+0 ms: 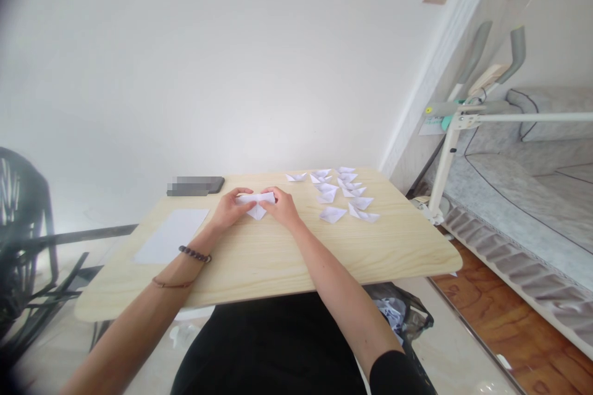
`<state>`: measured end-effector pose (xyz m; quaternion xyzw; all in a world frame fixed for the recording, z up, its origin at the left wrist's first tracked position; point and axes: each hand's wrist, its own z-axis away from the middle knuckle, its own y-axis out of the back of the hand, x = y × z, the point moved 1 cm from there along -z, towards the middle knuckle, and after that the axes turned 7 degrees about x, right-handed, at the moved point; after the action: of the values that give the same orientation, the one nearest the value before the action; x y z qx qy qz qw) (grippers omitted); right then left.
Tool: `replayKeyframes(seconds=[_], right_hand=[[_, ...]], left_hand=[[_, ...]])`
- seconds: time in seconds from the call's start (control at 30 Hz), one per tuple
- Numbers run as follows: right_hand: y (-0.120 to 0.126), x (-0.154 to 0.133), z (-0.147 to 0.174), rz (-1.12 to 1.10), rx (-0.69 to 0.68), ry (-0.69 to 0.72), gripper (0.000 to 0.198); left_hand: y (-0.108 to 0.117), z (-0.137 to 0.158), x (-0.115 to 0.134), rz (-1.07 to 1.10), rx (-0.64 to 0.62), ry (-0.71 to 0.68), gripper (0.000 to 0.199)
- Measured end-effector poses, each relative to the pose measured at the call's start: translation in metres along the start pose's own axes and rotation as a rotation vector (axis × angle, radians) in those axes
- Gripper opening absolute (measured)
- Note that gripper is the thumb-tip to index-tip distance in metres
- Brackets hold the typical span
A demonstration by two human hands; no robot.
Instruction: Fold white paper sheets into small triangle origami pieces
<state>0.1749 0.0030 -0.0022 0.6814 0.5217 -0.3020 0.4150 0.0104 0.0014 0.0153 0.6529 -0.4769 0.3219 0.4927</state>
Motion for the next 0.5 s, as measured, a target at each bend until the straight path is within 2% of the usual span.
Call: replayKeyframes(seconds=[0.23,0.5], right_hand=[[0.003,0.006,-0.005,-0.091,-0.013,-0.082,0.033],[0.009,0.014,-0.008,-0.132,-0.021,-0.102,0.033]], left_hand=[[0.006,-0.004,-0.001,0.069,-0.066,0.06,0.054],[0.009,-0.006,-0.014,0.178,-0.089,0.123,0.05]])
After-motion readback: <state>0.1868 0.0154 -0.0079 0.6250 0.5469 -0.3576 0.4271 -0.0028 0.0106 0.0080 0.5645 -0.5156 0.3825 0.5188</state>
